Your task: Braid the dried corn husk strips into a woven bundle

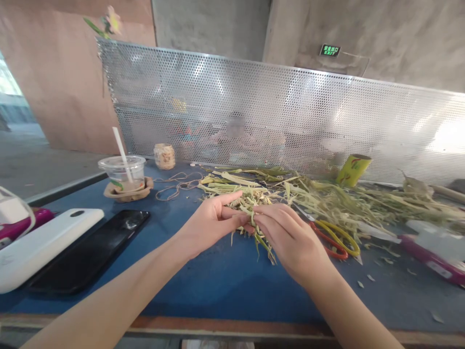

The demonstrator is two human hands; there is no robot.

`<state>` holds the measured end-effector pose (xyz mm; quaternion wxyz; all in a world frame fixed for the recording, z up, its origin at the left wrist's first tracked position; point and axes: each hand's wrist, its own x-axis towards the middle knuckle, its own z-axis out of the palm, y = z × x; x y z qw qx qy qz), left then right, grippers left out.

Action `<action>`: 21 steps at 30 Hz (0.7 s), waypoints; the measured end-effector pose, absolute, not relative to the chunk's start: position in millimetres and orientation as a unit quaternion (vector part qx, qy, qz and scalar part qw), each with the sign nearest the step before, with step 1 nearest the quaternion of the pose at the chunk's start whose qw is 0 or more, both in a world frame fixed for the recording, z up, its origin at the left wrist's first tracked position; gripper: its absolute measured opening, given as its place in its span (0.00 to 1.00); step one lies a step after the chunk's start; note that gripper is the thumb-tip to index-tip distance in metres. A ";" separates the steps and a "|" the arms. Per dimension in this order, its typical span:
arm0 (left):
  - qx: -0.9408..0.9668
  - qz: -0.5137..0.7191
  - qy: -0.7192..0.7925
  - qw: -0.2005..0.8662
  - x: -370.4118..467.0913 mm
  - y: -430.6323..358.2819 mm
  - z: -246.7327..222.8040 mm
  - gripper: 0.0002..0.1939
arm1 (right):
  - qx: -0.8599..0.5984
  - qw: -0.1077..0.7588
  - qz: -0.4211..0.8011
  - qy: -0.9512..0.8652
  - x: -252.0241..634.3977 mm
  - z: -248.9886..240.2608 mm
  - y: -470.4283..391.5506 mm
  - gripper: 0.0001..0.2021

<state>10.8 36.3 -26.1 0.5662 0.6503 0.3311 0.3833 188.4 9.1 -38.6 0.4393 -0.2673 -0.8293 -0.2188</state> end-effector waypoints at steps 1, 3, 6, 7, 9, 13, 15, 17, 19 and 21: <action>0.653 0.386 0.334 0.560 10.9 35.6 -25.8 0.42 | -0.267 0.435 -0.225 -0.830 188.4 -37.7 9.0 0.10; 0.659 0.388 0.340 0.547 11.0 34.9 -25.3 0.42 | -0.269 0.427 -0.227 -0.833 189.1 -36.6 9.0 0.10; 0.667 0.387 0.340 0.538 11.0 35.4 -25.1 0.42 | -0.284 0.416 -0.220 -0.835 189.9 -36.7 8.8 0.11; 0.668 0.389 0.338 0.537 10.9 35.7 -25.1 0.42 | -0.289 0.413 -0.224 -0.834 189.7 -37.0 8.7 0.11; 0.664 0.395 0.336 0.539 10.8 36.1 -25.0 0.43 | -0.290 0.412 -0.239 -0.830 188.2 -37.3 8.6 0.10; 0.652 0.395 0.339 0.550 11.9 35.1 -23.8 0.43 | -0.282 0.409 -0.303 -0.814 184.3 -36.1 8.8 0.08; 0.645 0.399 0.334 0.560 13.2 34.5 -23.3 0.42 | -0.279 0.404 -0.332 -0.805 184.0 -35.4 9.5 0.08; 0.630 0.406 0.326 0.575 14.7 34.3 -23.2 0.42 | -0.279 0.414 -0.329 -0.801 185.2 -35.6 10.9 0.07; 0.606 0.411 0.322 0.601 16.2 34.5 -23.8 0.45 | -0.292 0.437 -0.291 -0.800 187.0 -36.7 13.0 0.07; 0.581 0.410 0.319 0.626 17.1 34.8 -24.8 0.48 | -0.307 0.465 -0.248 -0.793 188.5 -38.6 15.1 0.07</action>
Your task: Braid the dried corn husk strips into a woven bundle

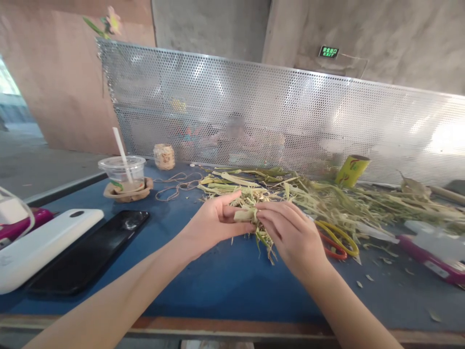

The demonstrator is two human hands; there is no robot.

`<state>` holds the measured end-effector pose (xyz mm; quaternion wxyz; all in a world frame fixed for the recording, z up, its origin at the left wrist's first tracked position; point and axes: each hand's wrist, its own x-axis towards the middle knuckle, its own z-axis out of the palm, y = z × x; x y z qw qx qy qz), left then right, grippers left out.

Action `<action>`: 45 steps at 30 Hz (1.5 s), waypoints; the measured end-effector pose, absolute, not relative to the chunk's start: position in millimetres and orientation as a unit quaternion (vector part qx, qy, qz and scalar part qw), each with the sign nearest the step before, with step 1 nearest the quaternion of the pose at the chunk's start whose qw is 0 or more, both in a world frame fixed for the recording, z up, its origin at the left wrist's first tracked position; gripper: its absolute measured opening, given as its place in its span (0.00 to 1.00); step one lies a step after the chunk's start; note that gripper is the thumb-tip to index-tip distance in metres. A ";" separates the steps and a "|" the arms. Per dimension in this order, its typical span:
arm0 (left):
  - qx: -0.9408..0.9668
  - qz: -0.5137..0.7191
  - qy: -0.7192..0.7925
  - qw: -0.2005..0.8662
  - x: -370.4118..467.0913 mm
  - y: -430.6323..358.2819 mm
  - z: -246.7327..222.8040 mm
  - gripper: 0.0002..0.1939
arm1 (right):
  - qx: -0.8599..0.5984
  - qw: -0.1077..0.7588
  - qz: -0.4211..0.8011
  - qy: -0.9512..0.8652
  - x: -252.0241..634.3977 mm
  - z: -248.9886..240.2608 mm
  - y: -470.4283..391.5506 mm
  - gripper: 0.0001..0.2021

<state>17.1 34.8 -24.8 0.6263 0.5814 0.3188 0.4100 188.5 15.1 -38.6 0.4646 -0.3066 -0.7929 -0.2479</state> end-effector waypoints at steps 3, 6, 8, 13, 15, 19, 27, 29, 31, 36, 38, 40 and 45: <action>0.582 0.408 0.314 0.629 17.2 34.6 -25.4 0.46 | -0.305 0.495 -0.223 -0.782 189.2 -41.6 16.7 0.06; 0.603 0.411 0.323 0.603 16.5 33.4 -24.2 0.39 | -0.293 0.502 -0.222 -0.783 188.3 -42.8 15.7 0.06; 0.603 0.410 0.326 0.602 16.0 32.9 -23.4 0.37 | -0.290 0.503 -0.224 -0.783 188.1 -42.5 14.3 0.06; 0.597 0.408 0.313 0.616 15.0 35.2 -25.5 0.35 | -0.280 0.506 -0.220 -0.786 191.4 -42.1 12.1 0.07; 0.614 0.399 0.308 0.607 14.7 36.6 -26.4 0.34 | -0.273 0.498 -0.217 -0.794 193.2 -42.5 11.8 0.07; 0.643 0.379 0.328 0.579 14.7 36.6 -25.5 0.36 | -0.277 0.467 -0.226 -0.809 195.1 -43.6 11.5 0.08; 0.659 0.375 0.360 0.544 15.4 33.9 -26.0 0.38 | -0.287 0.402 -0.289 -0.820 189.2 -40.0 9.7 0.10; 0.651 0.381 0.363 0.548 15.8 33.7 -25.6 0.38 | -0.271 0.394 -0.319 -0.818 188.2 -38.8 10.3 0.10; 0.637 0.387 0.363 0.559 16.1 33.6 -25.1 0.37 | -0.262 0.391 -0.340 -0.814 188.4 -38.7 11.2 0.10; 0.586 0.387 0.312 0.640 16.6 34.4 -27.1 0.45 | -0.265 0.379 -0.366 -0.807 190.0 -41.1 12.5 0.10; 0.585 0.394 0.310 0.637 16.8 35.3 -29.5 0.49 | -0.264 0.383 -0.356 -0.810 189.6 -42.7 12.7 0.10; 0.599 0.409 0.315 0.613 16.9 36.2 -32.0 0.50 | -0.261 0.399 -0.329 -0.815 189.0 -45.1 12.9 0.10; 0.641 0.442 0.333 0.532 16.7 36.1 -33.5 0.49 | -0.281 0.419 -0.265 -0.822 189.4 -51.2 13.5 0.11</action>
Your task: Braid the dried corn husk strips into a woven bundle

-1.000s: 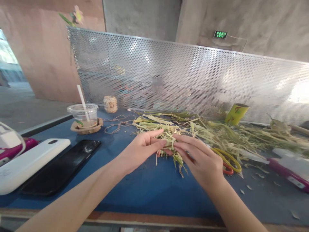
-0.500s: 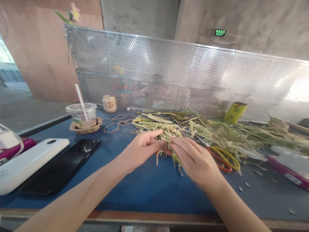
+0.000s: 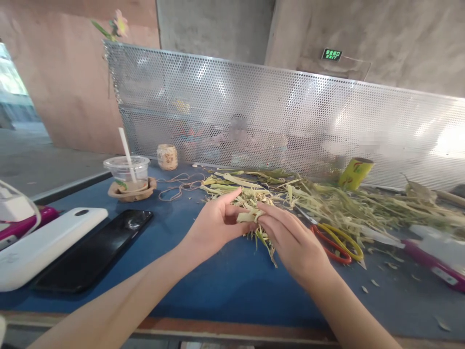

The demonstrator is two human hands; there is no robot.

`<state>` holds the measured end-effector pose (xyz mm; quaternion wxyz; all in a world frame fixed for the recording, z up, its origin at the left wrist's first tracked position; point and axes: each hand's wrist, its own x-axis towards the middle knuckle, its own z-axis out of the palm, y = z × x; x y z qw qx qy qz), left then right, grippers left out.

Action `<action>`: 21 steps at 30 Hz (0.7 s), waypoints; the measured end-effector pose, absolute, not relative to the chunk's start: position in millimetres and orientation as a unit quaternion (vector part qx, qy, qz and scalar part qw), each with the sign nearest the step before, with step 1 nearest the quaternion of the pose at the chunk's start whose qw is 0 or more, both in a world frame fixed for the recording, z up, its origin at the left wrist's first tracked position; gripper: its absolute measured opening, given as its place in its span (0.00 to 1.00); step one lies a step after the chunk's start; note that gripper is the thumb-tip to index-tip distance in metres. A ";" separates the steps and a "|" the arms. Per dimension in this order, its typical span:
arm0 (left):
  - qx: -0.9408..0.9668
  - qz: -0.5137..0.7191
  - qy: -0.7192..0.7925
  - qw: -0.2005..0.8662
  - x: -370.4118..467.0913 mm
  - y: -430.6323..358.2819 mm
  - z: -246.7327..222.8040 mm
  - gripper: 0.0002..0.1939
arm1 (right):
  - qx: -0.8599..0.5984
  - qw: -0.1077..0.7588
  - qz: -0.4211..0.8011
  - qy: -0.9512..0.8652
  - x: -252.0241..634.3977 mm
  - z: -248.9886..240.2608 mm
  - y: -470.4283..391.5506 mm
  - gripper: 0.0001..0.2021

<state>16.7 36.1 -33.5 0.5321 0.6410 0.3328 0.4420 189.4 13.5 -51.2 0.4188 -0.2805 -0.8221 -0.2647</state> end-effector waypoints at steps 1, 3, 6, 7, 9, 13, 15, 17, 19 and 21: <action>0.655 0.443 0.348 0.503 16.6 35.8 -32.9 0.49 | -0.286 0.417 -0.260 -0.823 189.5 -51.2 13.3 0.11; 0.685 0.440 0.377 0.442 16.1 35.1 -31.7 0.46 | -0.295 0.414 -0.253 -0.823 189.0 -49.6 12.6 0.11; 0.715 0.438 0.398 0.372 15.2 34.6 -30.8 0.43 | -0.308 0.428 -0.247 -0.813 186.8 -45.5 11.2 0.08; 0.721 0.442 0.403 0.350 14.8 34.5 -30.9 0.42 | -0.315 0.436 -0.241 -0.808 185.9 -44.4 11.0 0.07; 0.734 0.448 0.409 0.304 14.3 34.1 -31.0 0.40 | -0.335 0.444 -0.225 -0.800 184.5 -43.1 11.1 0.06; 0.772 0.422 0.404 0.251 14.6 32.7 -30.8 0.37 | -0.347 0.427 -0.215 -0.807 183.6 -43.0 11.7 0.07; 0.781 0.409 0.404 0.243 15.0 32.5 -30.6 0.37 | -0.343 0.416 -0.216 -0.814 183.7 -43.0 11.7 0.08; 0.784 0.405 0.408 0.234 15.0 32.6 -30.5 0.37 | -0.348 0.404 -0.217 -0.817 183.8 -42.9 11.5 0.09; 0.785 0.406 0.411 0.225 14.5 33.0 -30.3 0.35 | -0.358 0.387 -0.228 -0.818 183.4 -42.8 11.4 0.10; 0.786 0.405 0.412 0.221 13.8 33.3 -30.0 0.34 | -0.362 0.367 -0.264 -0.815 182.4 -43.0 11.5 0.10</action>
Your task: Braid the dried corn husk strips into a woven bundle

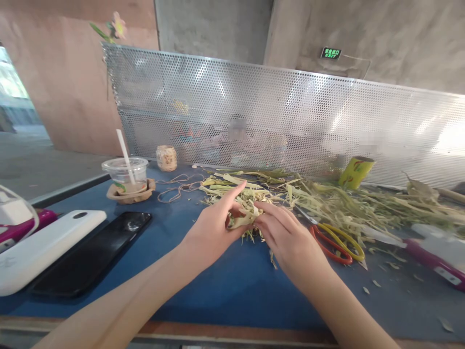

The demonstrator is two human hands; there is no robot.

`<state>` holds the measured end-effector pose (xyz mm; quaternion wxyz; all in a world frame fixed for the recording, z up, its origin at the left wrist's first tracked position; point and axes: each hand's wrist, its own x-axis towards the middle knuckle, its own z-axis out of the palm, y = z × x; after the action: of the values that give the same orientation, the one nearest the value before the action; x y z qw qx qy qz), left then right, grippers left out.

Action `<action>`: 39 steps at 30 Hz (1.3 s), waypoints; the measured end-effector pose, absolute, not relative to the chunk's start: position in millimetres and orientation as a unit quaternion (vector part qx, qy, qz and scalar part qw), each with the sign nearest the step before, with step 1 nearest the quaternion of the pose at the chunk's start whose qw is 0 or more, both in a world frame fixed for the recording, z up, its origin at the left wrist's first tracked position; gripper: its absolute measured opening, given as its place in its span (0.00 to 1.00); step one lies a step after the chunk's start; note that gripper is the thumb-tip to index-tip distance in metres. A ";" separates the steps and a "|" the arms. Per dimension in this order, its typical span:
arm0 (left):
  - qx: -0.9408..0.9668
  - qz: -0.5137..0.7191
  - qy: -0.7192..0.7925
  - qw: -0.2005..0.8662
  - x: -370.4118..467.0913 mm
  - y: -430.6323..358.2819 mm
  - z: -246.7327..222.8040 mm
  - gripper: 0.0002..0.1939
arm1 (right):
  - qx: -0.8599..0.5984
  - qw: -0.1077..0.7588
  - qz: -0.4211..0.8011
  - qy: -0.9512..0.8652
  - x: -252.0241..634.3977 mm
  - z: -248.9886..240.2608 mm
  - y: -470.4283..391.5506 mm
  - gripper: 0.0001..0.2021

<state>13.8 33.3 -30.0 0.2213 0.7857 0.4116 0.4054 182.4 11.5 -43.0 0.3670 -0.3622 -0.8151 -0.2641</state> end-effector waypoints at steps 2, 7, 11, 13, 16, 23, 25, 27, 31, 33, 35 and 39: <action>0.783 0.408 0.414 0.224 13.4 33.4 -29.5 0.34 | -0.357 0.350 -0.317 -0.806 181.3 -43.3 11.4 0.11; 0.754 0.432 0.410 0.277 13.4 34.2 -29.5 0.35 | -0.328 0.348 -0.406 -0.779 181.3 -44.3 11.0 0.10; 0.728 0.451 0.402 0.324 12.8 35.0 -29.5 0.34 | -0.345 0.378 -0.363 -0.779 182.4 -45.4 11.5 0.09; 0.716 0.451 0.395 0.357 12.2 35.1 -29.0 0.33 | -0.373 0.411 -0.287 -0.781 182.6 -45.4 12.3 0.07; 0.707 0.446 0.374 0.401 11.8 35.0 -28.6 0.33 | -0.413 0.422 -0.219 -0.777 183.0 -44.8 14.0 0.07; 0.728 0.424 0.372 0.389 13.6 34.2 -30.9 0.28 | -0.400 0.328 -0.338 -0.786 183.2 -42.1 11.3 0.11; 0.733 0.423 0.369 0.384 13.7 34.9 -32.3 0.26 | -0.396 0.307 -0.373 -0.781 184.0 -41.9 8.9 0.10; 0.733 0.423 0.365 0.389 13.5 35.8 -33.2 0.26 | -0.386 0.302 -0.408 -0.771 185.3 -42.1 7.4 0.09; 0.708 0.423 0.351 0.443 13.1 36.1 -29.9 0.29 | -0.363 0.305 -0.442 -0.762 185.9 -42.0 7.2 0.08; 0.691 0.413 0.347 0.481 13.0 35.1 -25.8 0.30 | -0.357 0.304 -0.446 -0.762 184.8 -41.7 7.5 0.09; 0.678 0.404 0.346 0.508 12.9 33.8 -22.0 0.30 | -0.356 0.301 -0.448 -0.763 183.2 -41.5 7.4 0.11; 0.669 0.410 0.368 0.500 13.1 32.7 -20.5 0.31 | -0.353 0.297 -0.445 -0.768 180.0 -41.3 6.5 0.12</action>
<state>13.1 32.7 -20.5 0.4997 0.6688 0.3675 0.4099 180.0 6.5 -41.3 0.2968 -0.3533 -0.7676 -0.4448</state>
